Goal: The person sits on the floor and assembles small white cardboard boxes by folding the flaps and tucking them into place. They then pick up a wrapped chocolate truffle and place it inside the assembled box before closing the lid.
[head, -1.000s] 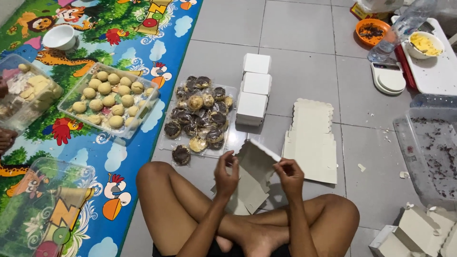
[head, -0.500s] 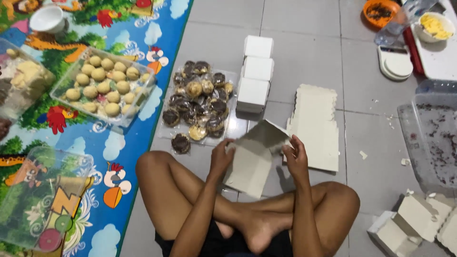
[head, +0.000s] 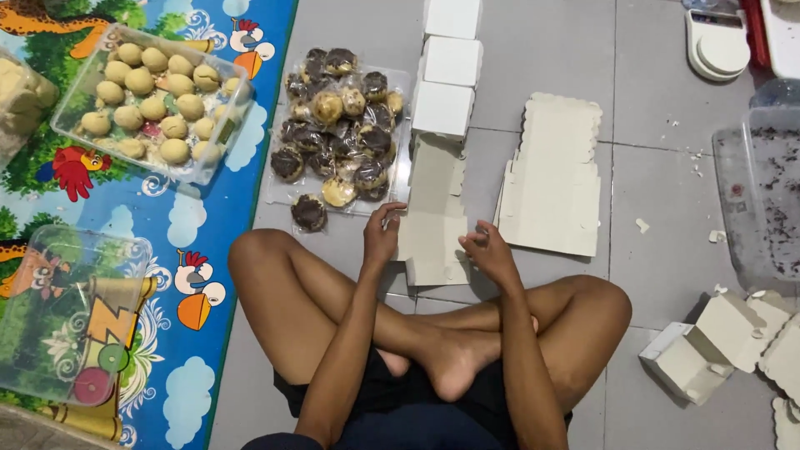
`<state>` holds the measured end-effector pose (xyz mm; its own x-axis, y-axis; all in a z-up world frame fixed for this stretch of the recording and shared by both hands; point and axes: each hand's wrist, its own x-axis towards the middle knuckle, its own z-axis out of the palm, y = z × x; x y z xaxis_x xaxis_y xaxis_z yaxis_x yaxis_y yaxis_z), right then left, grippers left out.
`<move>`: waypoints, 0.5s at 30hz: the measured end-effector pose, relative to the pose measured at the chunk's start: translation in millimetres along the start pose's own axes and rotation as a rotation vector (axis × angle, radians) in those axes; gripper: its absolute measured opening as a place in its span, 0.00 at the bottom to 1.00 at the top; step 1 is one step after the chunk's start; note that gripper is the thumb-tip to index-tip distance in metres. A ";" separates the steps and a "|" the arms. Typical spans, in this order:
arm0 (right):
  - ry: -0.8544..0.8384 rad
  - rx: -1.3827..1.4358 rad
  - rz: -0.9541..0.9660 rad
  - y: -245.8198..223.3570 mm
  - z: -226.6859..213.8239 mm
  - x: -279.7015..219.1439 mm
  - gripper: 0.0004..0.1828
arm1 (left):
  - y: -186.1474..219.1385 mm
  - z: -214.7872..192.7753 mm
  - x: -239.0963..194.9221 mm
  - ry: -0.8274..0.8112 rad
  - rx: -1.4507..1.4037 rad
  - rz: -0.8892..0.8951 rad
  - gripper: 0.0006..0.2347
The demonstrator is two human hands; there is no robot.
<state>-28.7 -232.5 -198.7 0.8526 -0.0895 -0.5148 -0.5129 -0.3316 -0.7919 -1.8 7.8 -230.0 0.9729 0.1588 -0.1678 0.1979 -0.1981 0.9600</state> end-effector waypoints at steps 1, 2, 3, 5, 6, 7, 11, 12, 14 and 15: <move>0.000 0.001 0.004 0.9 0.9 4.2 0.45 | 2.0 0.3 0.4 -0.002 0.001 -0.003 0.14; 0.005 -0.021 0.004 3.2 1.9 7.1 0.45 | 3.3 0.8 -0.9 -0.011 -0.013 -0.006 0.15; 0.010 -0.043 0.003 5.5 3.0 10.0 0.45 | 4.4 1.2 -2.2 -0.020 -0.028 -0.009 0.15; 0.011 -0.084 0.012 24.0 4.1 25.5 0.45 | -1.1 3.2 -0.5 -0.062 -0.021 -0.044 0.15; 0.011 -0.125 0.012 32.1 5.1 34.2 0.46 | -3.2 3.5 1.3 -0.098 -0.015 -0.070 0.14; 0.009 -0.124 0.016 31.2 6.1 36.1 0.46 | 2.2 6.5 -0.9 -0.099 -0.013 -0.075 0.14; 0.034 -0.227 -0.042 19.0 10.8 27.1 0.42 | 2.2 16.3 -10.2 -0.192 0.002 -0.132 0.15; 0.050 -0.251 -0.072 11.7 11.3 22.8 0.39 | -1.5 18.6 -9.7 -0.198 0.024 -0.141 0.17; 0.056 -0.239 -0.104 32.9 12.7 36.5 0.37 | 1.6 18.5 -10.7 -0.179 0.027 -0.148 0.16; 0.063 -0.227 -0.131 43.0 13.3 43.4 0.35 | 3.6 18.4 -11.2 -0.164 0.030 -0.159 0.15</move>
<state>-15.0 -238.1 -259.5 0.9182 -0.0877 -0.3862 -0.3687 -0.5454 -0.7527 -9.8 -12.5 -228.8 0.9352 0.0319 -0.3527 0.3511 -0.2124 0.9119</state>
